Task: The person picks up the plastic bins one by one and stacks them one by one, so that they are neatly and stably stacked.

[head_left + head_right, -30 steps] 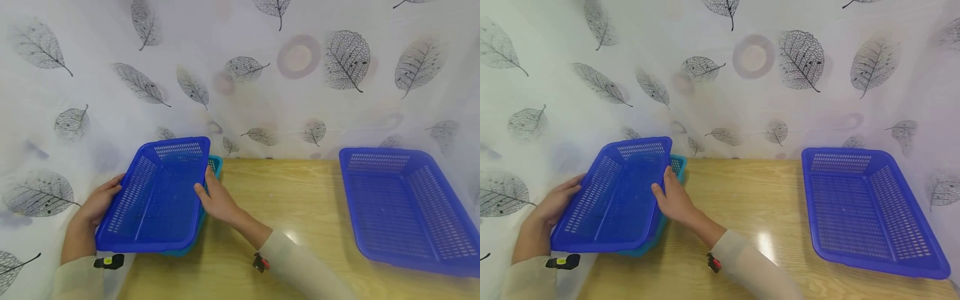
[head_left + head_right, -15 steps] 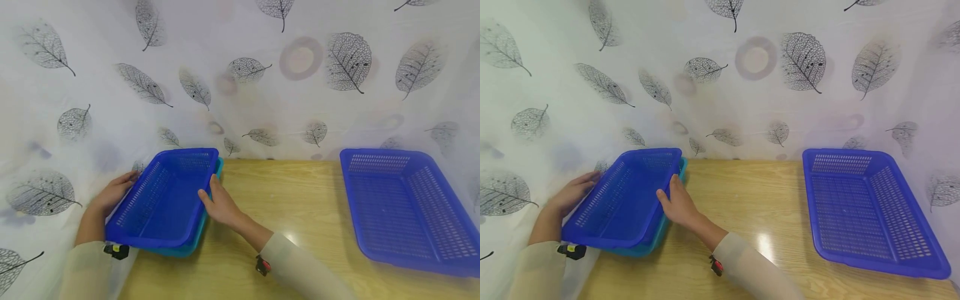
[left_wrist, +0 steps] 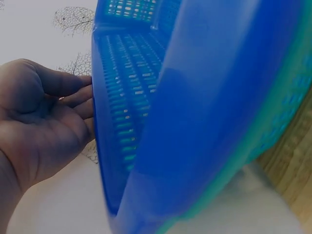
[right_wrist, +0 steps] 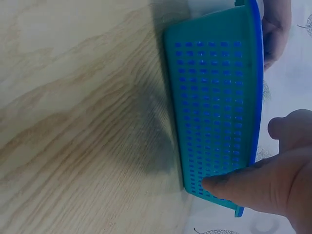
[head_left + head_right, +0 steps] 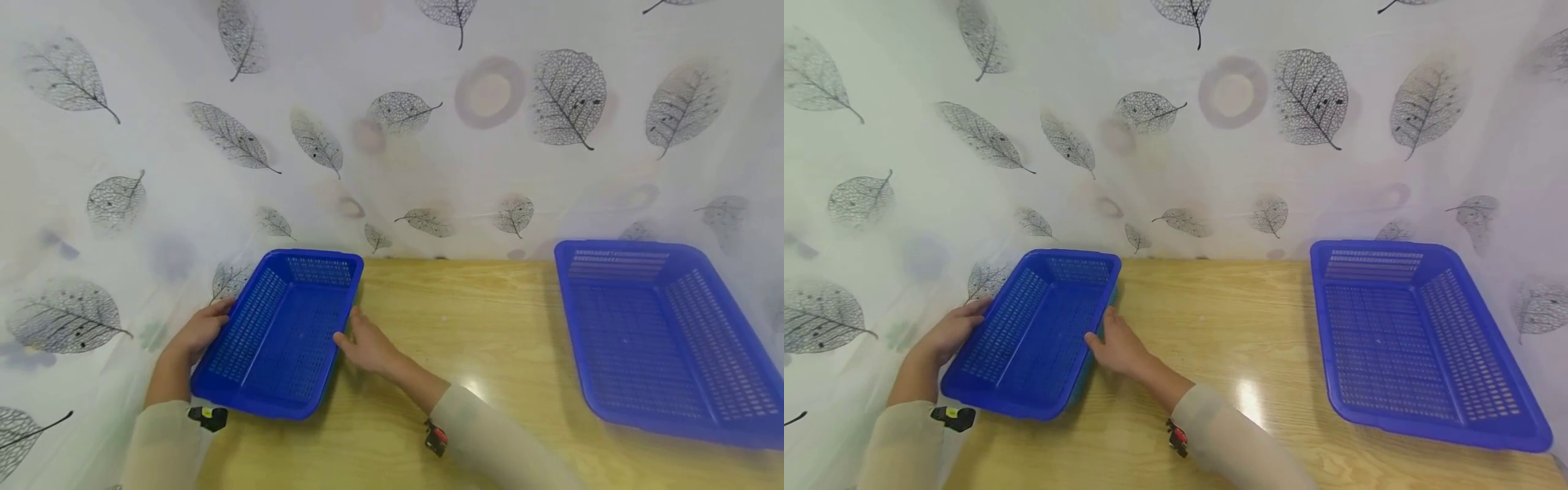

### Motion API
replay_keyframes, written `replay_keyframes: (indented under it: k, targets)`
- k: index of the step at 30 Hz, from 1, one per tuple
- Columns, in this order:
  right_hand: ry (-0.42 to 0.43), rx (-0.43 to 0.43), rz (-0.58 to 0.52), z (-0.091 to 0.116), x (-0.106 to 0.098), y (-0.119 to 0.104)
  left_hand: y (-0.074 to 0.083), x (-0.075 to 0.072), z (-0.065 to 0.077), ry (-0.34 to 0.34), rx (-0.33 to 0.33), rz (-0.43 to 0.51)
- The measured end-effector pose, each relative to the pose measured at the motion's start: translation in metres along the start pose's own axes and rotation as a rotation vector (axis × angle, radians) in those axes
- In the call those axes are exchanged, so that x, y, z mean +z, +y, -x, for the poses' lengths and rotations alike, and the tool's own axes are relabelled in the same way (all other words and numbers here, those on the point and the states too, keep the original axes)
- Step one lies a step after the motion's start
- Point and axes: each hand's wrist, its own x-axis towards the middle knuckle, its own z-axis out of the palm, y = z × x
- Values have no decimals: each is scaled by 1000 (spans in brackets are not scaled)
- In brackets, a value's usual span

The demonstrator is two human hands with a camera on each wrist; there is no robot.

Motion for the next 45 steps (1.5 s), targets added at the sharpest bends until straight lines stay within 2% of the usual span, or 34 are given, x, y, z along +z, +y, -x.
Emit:
replay_keyframes:
  k: [4,9,14,21,25,29,34,41,45]
  targets:
    - [-9,-24,-43,3,-1,0,2,5,-1,4,-8,93]
    - [27,-29,-40,7,-5,7,4,14,1,-11,21,147]
    - [30,-18,-61,19,-19,17,7,30,8,-10,46,122]
    - [47,-28,-104,44,-47,42,18,72,20,21,114,86]
    - [84,3,-94,56,-61,54,29,95,23,48,133,57]
    - [139,45,-90,72,-76,67,35,116,21,48,152,117]
    - [191,27,-52,94,-95,80,42,148,19,66,184,183]
    - [268,12,18,127,-124,95,66,199,31,66,223,217]
    - [293,28,70,144,-140,104,81,220,37,67,239,213]
